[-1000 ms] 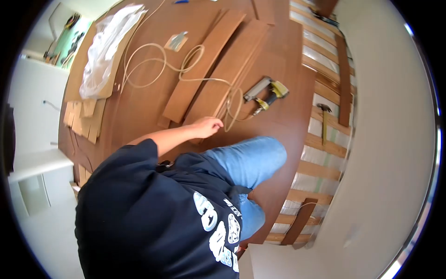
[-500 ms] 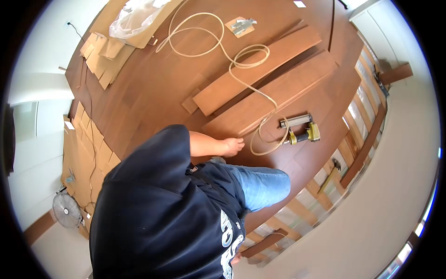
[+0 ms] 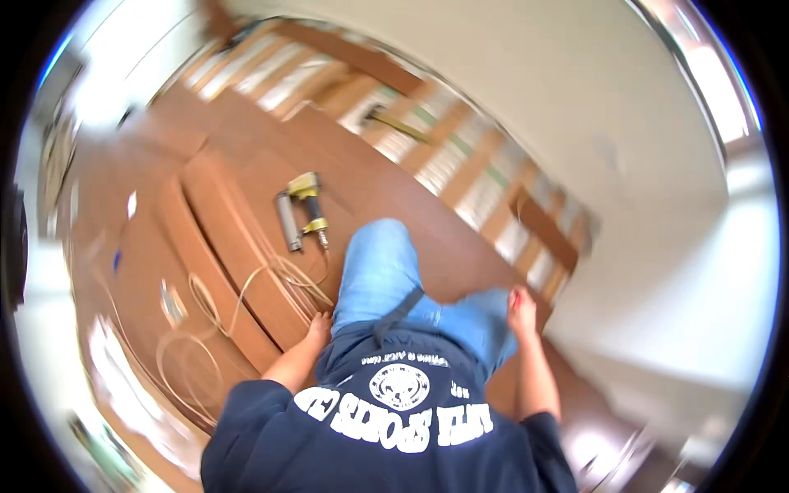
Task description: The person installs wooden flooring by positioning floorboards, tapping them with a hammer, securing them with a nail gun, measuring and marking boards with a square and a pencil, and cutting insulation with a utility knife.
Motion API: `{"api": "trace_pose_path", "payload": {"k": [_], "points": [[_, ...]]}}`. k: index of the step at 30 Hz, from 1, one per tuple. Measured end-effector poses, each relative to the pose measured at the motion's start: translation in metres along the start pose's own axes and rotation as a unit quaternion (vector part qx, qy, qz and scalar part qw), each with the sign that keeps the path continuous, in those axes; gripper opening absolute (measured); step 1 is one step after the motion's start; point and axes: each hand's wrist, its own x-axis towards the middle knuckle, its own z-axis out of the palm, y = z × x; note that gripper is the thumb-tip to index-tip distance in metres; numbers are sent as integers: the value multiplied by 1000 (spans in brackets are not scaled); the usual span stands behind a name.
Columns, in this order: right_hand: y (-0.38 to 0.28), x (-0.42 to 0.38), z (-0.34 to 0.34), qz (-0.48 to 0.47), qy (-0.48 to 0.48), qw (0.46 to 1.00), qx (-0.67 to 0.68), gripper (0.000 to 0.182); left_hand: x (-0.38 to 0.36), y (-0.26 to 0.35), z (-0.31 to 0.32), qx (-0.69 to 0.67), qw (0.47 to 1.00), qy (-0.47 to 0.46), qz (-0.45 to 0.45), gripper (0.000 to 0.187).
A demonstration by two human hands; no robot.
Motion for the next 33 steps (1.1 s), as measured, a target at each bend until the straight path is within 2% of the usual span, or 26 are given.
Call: {"api": "trace_pose_path", "payload": {"k": [1,2,3,4,6,8,9,10,12,13,14,16,17,18,20,21,23,24,25,26,27,28,29,30,33], "points": [[7,-28,-6,-1,50,999,18,26,2,-5,10,73,997,2,22,41],[31,-56,-2,24,78,996,-39,24,4,-1,23,132,990,14,39,41],[38,-82,-3,119,83,984,106,25,15,-8,43,160,985,10,62,41],[69,-102,10,244,87,958,125,26,28,-15,70,134,988,28,70,40],[111,-153,23,254,111,961,25,28,54,-18,123,118,989,41,85,38],[129,-199,27,265,75,961,-29,29,64,-22,148,98,991,26,82,36],[137,-215,27,295,67,953,-14,29,37,-20,116,116,989,-50,81,36],[149,-230,31,315,56,947,3,30,17,-18,91,105,991,-54,65,36],[176,-253,49,256,90,962,38,31,-13,-14,60,79,990,-83,81,37],[190,-257,60,279,71,957,43,32,-29,-16,37,22,995,-67,77,40],[197,-254,62,247,28,968,22,32,-48,-18,9,1,997,-67,47,40],[258,-246,119,243,11,969,30,32,-78,-27,-39,-61,996,-47,41,41],[231,-216,108,330,-32,932,147,36,-77,-36,-29,-100,994,-31,23,44],[194,-207,98,417,-77,869,255,40,-82,-45,-34,-118,993,-24,1,44],[174,-187,117,249,2,931,266,50,-89,-57,-48,-196,980,-14,-41,39],[169,-178,122,159,30,935,316,55,-88,-60,-46,-199,979,-9,-45,39],[162,-165,112,200,0,950,238,50,-77,-72,-52,-335,939,42,-65,38],[154,-165,104,227,-19,955,191,47,-75,-74,-46,-384,913,113,-81,36],[129,-167,92,253,-31,954,158,45,-60,-77,-42,-420,889,174,-60,34],[103,-173,81,287,-45,947,140,44,-61,-80,-62,-460,871,170,-36,33],[94,-187,85,288,32,939,182,42,-44,-90,-50,-481,861,149,-68,31],[100,-196,97,307,56,933,180,43,-18,-107,-29,-461,860,214,-48,32],[109,-210,111,330,83,921,188,42,-3,-121,-35,-487,848,206,-42,31],[108,-225,115,342,138,910,188,38,9,-122,-49,-539,822,175,-56,31],[83,-284,145,420,203,853,233,28,20,-123,-92,-627,765,111,-97,31]]}}
